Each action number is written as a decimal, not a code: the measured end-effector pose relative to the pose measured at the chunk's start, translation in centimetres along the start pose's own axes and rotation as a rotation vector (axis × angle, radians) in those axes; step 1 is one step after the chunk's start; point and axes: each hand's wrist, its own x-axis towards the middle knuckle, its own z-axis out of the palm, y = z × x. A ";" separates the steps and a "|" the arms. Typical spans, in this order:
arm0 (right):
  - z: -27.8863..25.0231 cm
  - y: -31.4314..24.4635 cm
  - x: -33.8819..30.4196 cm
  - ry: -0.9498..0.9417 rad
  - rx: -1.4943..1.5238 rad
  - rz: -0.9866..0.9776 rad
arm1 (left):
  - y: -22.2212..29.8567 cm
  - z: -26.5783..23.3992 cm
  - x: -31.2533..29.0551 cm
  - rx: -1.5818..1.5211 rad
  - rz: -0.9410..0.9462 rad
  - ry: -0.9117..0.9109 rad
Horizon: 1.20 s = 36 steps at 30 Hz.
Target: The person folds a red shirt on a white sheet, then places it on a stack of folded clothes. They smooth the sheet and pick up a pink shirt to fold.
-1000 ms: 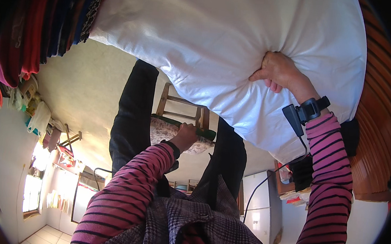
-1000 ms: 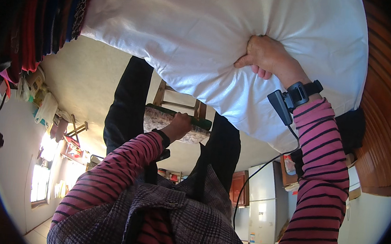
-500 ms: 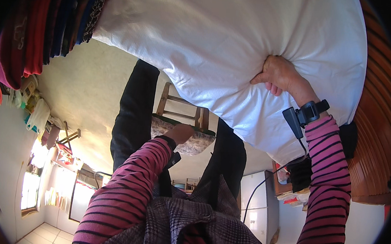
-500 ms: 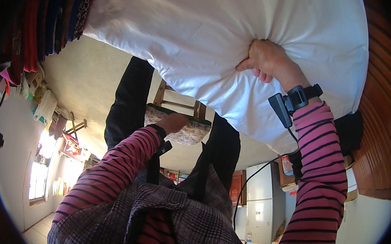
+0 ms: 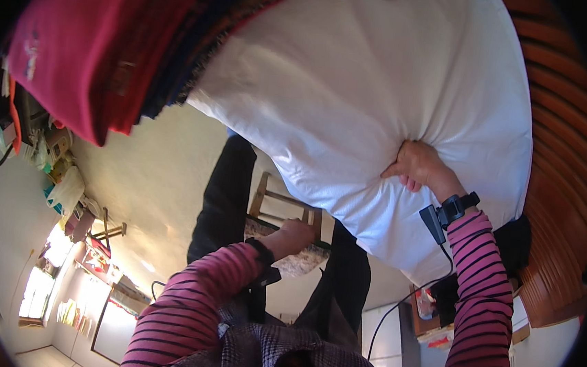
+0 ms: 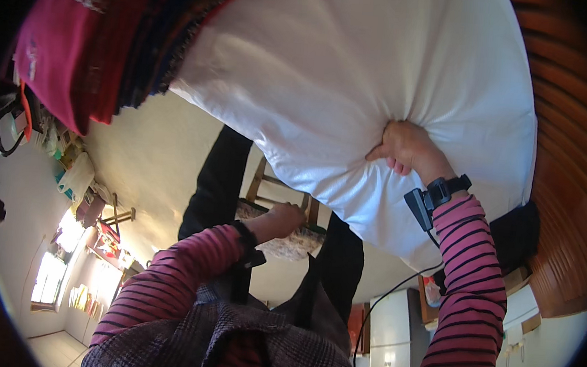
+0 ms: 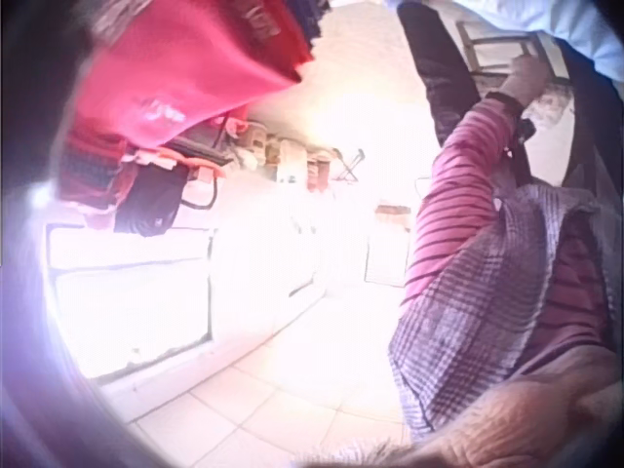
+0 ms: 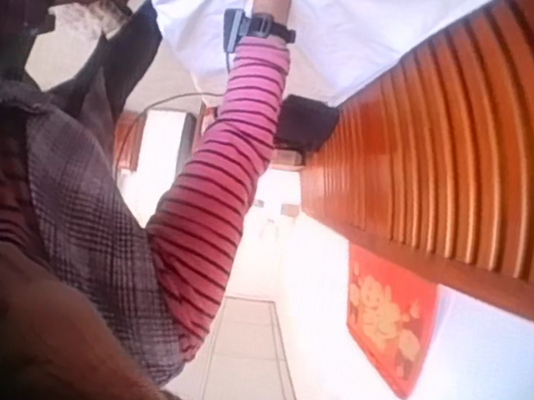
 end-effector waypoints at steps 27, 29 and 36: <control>-1.6 -1.5 -3.2 0.049 -0.056 0.055 | -9.9 -26.0 -15.5 0.636 -0.560 0.860; -1.8 -1.5 -3.4 0.052 -0.025 0.032 | -10.2 -26.2 -14.7 0.417 -0.591 0.784; -2.3 -0.7 -3.7 0.034 -0.022 -0.064 | -12.1 -25.6 -12.0 0.355 -0.672 0.853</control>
